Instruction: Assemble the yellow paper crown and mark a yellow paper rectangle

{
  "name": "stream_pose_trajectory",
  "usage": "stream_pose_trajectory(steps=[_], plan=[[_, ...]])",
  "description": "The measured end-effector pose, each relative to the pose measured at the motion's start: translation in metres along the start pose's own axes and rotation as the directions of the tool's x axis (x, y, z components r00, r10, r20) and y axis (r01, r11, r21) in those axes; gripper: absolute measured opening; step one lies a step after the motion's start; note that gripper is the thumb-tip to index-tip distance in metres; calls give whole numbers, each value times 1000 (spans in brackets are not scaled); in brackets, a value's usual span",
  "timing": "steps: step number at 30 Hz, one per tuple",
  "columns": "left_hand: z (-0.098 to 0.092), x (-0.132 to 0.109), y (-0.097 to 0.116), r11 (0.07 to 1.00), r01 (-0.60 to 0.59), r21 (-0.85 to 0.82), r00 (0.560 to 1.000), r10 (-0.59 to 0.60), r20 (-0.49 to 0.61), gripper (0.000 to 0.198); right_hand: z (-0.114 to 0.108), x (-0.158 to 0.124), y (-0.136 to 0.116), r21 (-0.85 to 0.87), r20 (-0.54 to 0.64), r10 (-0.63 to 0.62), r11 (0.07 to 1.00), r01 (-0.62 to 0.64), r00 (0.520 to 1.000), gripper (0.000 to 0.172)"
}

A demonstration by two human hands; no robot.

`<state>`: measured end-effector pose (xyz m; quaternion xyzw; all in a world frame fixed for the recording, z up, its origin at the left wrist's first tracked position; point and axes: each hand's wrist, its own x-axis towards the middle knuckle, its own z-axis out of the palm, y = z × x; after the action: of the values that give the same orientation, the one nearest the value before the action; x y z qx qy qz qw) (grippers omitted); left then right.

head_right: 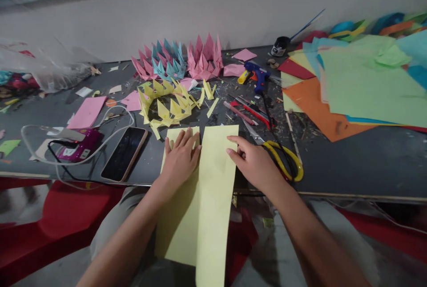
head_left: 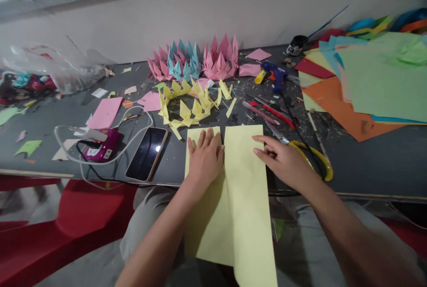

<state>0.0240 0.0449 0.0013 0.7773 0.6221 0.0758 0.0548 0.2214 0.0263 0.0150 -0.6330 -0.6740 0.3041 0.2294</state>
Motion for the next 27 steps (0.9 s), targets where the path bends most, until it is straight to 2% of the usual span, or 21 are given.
stream_pose_trajectory(steps=[4, 12, 16, 20, 23, 27], plan=[[2, -3, 3, 1000, 18, 26, 999, -19, 40, 43, -2, -3, 5, -7, 39, 5, 1000, -4, 999, 36], [5, -2, 2, 999, 5, 36, 1000, -5, 9, 42, -6, -7, 21, -46, 50, -16, 999, 19, 999, 37], [5, -3, 2, 999, 2, 34, 1000, -2, 6, 42, -7, -10, 17, 14, 40, 10, 1000, -10, 999, 42], [5, -2, 3, 999, 11, 36, 1000, -11, -1, 42, -8, -15, 9, 115, 139, 14, 993, -30, 990, 51], [7, 1, 5, 999, 17, 35, 1000, -17, -9, 43, -9, -17, 7, 123, 177, 2, 992, -24, 984, 45], [8, 4, 6, 999, 34, 28, 999, -33, -30, 42, -9, -16, 10, 119, 160, -3, 993, -16, 987, 41]])
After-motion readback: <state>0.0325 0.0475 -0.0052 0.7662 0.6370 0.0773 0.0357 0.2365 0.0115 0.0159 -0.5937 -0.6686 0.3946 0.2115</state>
